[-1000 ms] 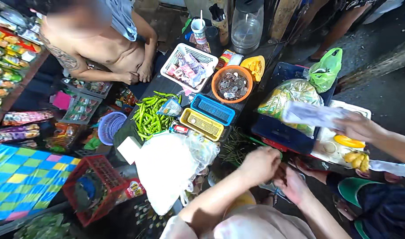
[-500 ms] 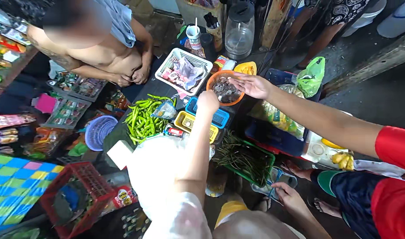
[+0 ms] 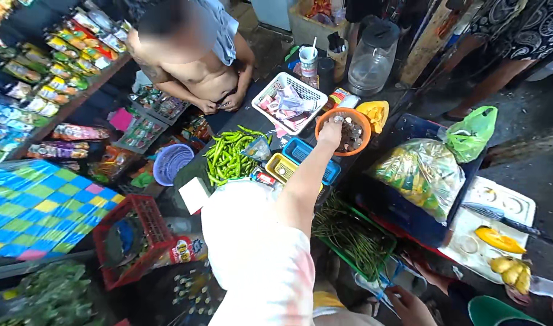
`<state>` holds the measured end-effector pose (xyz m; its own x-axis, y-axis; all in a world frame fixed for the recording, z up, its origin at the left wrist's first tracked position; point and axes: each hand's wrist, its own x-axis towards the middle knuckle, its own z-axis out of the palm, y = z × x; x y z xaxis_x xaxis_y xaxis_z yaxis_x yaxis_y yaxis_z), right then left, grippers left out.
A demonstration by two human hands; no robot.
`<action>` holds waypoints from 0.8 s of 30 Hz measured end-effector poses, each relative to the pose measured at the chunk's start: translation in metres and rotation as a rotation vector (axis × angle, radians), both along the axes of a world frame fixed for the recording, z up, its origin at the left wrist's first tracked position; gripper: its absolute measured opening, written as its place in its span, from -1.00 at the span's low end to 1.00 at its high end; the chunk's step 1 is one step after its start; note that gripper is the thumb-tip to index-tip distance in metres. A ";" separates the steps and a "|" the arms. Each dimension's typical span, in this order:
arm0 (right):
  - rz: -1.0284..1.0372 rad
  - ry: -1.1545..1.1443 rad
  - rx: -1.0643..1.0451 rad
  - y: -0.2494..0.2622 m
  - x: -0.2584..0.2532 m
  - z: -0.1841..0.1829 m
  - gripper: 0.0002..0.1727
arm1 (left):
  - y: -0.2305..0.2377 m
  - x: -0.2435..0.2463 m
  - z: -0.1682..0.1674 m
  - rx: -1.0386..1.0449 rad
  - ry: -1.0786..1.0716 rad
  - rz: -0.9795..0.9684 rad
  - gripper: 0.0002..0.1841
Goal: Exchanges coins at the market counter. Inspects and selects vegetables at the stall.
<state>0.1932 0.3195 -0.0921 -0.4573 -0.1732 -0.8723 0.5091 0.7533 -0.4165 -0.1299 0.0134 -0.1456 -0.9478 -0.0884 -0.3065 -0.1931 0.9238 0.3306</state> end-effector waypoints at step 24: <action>0.126 0.166 0.006 0.027 0.022 -0.076 -0.62 | 0.016 0.061 -0.011 0.654 0.267 0.245 -0.35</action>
<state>0.2156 0.3467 -0.1679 -0.5697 -0.2333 -0.7881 0.3357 0.8092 -0.4822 -0.0691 0.0290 -0.1566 -0.9740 -0.1849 -0.1312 -0.2041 0.4638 0.8621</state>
